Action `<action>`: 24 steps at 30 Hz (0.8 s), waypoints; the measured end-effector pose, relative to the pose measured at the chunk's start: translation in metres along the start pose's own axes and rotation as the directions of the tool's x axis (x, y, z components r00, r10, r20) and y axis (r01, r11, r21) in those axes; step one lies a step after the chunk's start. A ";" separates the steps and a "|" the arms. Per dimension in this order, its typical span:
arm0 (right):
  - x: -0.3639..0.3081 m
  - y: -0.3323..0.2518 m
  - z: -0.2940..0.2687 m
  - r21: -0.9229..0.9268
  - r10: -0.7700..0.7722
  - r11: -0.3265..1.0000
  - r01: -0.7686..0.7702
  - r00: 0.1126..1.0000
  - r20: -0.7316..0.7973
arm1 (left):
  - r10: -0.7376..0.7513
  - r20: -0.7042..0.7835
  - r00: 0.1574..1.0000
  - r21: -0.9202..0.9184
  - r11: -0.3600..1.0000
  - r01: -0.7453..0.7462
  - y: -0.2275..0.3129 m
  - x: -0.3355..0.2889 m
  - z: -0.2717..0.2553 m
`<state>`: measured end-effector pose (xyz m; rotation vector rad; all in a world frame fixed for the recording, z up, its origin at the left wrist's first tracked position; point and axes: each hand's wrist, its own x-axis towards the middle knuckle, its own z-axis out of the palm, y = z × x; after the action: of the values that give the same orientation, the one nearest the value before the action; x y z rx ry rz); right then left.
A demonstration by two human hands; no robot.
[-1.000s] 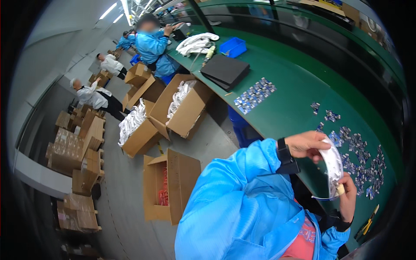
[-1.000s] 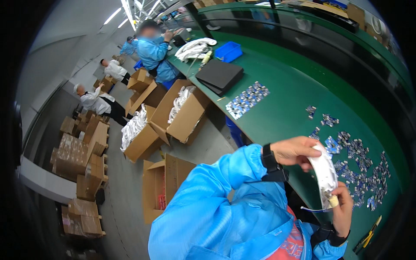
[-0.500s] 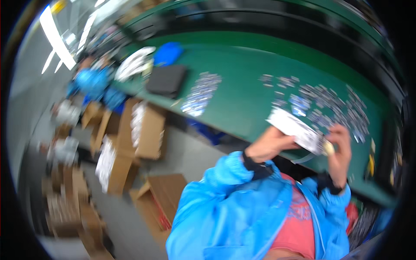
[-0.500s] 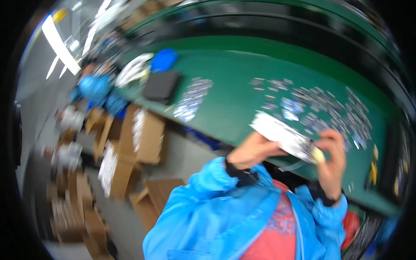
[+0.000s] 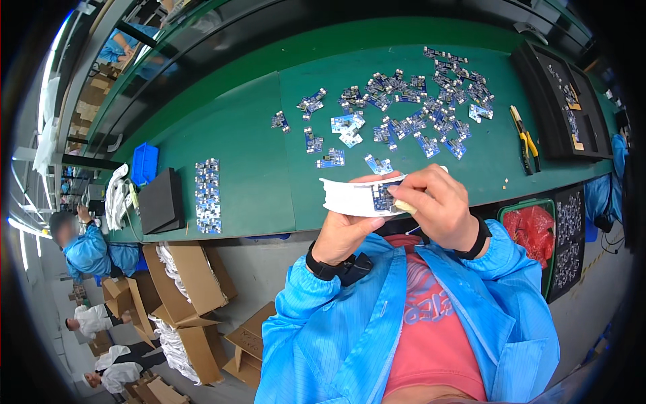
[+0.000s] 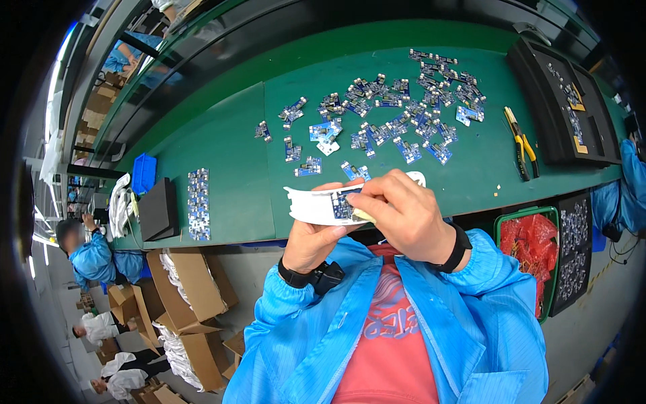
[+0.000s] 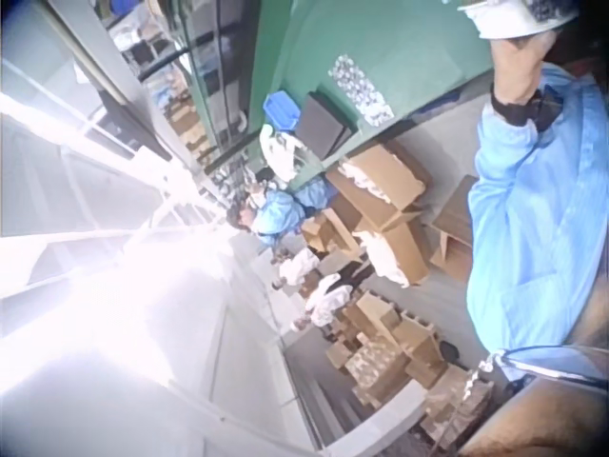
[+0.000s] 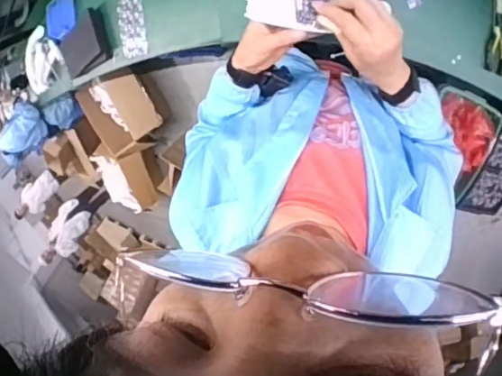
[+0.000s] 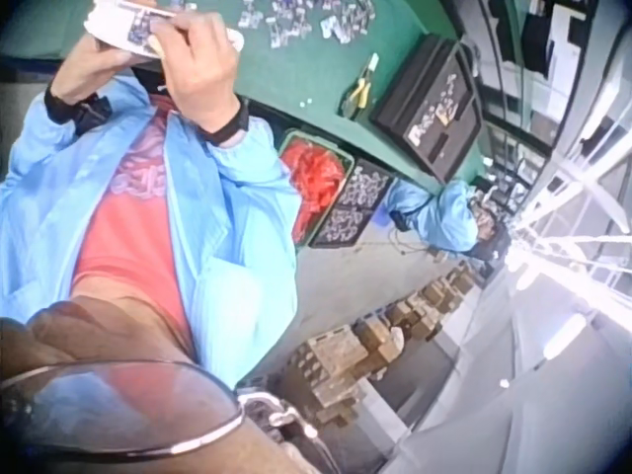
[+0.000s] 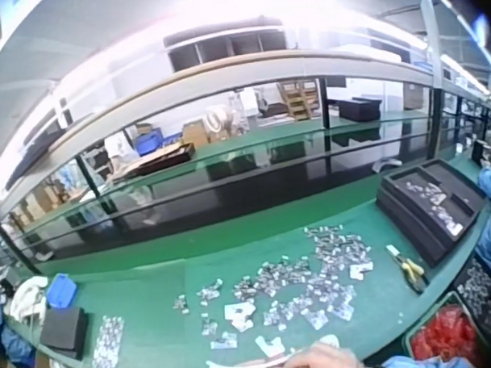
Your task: The person is assembling small electronic circuit boards into white plastic housings.
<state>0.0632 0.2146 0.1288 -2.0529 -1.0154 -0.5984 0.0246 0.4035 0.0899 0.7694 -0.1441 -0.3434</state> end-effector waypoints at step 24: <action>-0.005 -0.003 0.005 -0.049 -0.070 0.996 0.072 0.997 0.044 | -0.028 -0.006 1.000 0.080 0.996 0.028 -0.002 0.003 -0.002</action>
<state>0.0584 0.2174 0.1229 -2.0892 -1.1119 -0.6252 0.0269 0.4022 0.0874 0.8518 -0.1435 -0.3643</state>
